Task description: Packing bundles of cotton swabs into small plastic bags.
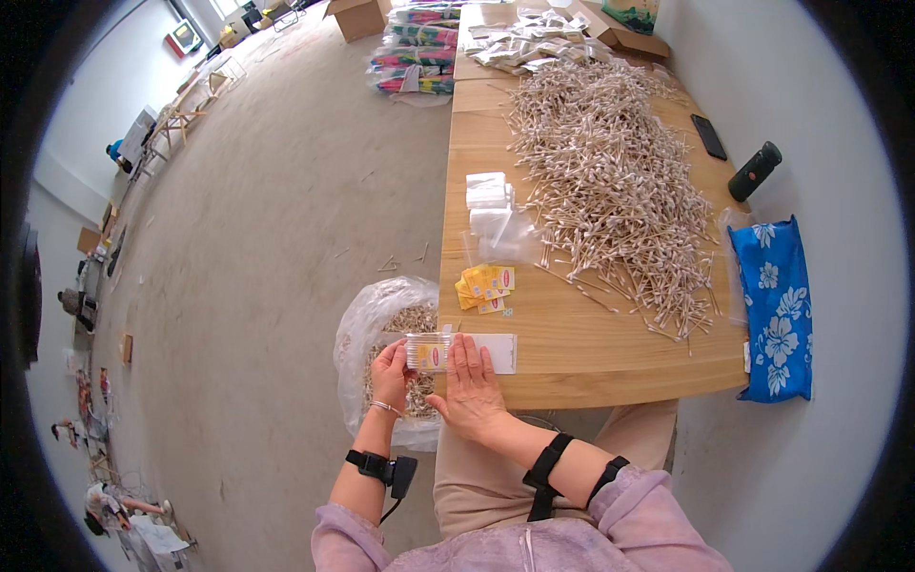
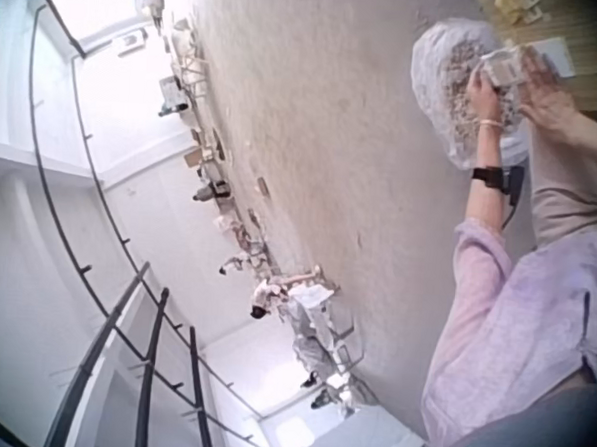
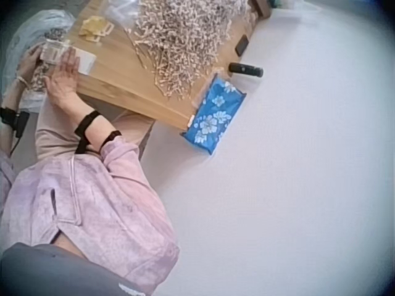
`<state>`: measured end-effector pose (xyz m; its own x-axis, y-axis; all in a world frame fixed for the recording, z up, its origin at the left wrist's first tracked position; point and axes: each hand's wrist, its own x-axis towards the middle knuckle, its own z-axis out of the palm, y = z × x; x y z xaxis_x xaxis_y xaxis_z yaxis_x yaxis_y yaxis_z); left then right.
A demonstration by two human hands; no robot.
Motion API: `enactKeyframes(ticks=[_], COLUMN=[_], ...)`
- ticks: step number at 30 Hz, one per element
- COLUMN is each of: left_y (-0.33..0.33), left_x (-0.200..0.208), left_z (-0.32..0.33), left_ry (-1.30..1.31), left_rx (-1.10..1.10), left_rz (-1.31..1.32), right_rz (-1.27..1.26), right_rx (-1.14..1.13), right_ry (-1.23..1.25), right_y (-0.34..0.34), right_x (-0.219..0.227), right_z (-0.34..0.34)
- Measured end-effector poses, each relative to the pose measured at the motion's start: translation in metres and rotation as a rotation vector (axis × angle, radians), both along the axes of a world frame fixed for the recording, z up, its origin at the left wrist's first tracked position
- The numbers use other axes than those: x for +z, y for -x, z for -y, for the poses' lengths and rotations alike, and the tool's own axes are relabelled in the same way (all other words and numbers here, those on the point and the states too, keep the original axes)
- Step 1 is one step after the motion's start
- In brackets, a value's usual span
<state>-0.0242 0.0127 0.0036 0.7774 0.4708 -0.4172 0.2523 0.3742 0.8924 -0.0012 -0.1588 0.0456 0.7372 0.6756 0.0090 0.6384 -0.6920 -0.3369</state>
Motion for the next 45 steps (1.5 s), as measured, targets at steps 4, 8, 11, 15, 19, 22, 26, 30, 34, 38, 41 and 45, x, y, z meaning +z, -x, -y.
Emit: enactKeyframes(ticks=[4,8,11,15,19,22,26,30,34,38,41,45], left_y=[-0.012,-0.024,-0.019,-0.023,-0.031,-0.037,-0.051,-0.071,-0.094,-0.109,-0.110,-0.105], left_x=[-0.005,-0.016,-0.021,-0.008,0.030,0.055,0.051,0.043,0.053,0.046,0.018,0.021], left_z=[0.002,0.003,-0.004,0.003,0.029,0.058,0.116,0.171,0.196,0.202,0.204,0.211], left_ry=[-0.105,-0.376,-0.424,-0.385,-1.005,-1.463,-1.244,-1.270,-1.382,-1.321,-1.227,-1.085], left_rx=[0.055,0.060,0.054,0.024,0.130,0.013,-0.509,-0.653,-0.653,-0.708,-0.702,-0.638], left_rz=[-0.001,0.010,-0.068,-0.061,-0.005,0.131,0.378,0.449,0.423,0.405,0.527,0.557], right_rz=[-0.026,0.017,0.009,0.114,0.333,0.339,0.373,0.300,0.188,0.498,0.496,0.379], right_rx=[-0.063,-0.105,-0.080,-0.187,-0.582,-0.673,-0.548,-0.492,-0.324,-0.893,-1.128,-0.951], right_ry=[-0.047,-0.031,-0.089,-0.197,-0.105,-0.153,-0.235,-0.328,-0.389,-0.357,-0.304,-0.324], right_y=[-0.012,-0.015,-0.013,-0.042,-0.108,-0.122,-0.108,-0.085,-0.080,-0.100,-0.114,-0.120], right_x=[-0.001,-0.012,-0.011,-0.007,-0.003,-0.005,-0.019,-0.017,-0.015,-0.001,-0.005,-0.023], right_z=[0.003,-0.007,-0.008,0.018,0.088,0.126,0.136,0.140,0.166,0.229,0.276,0.286])
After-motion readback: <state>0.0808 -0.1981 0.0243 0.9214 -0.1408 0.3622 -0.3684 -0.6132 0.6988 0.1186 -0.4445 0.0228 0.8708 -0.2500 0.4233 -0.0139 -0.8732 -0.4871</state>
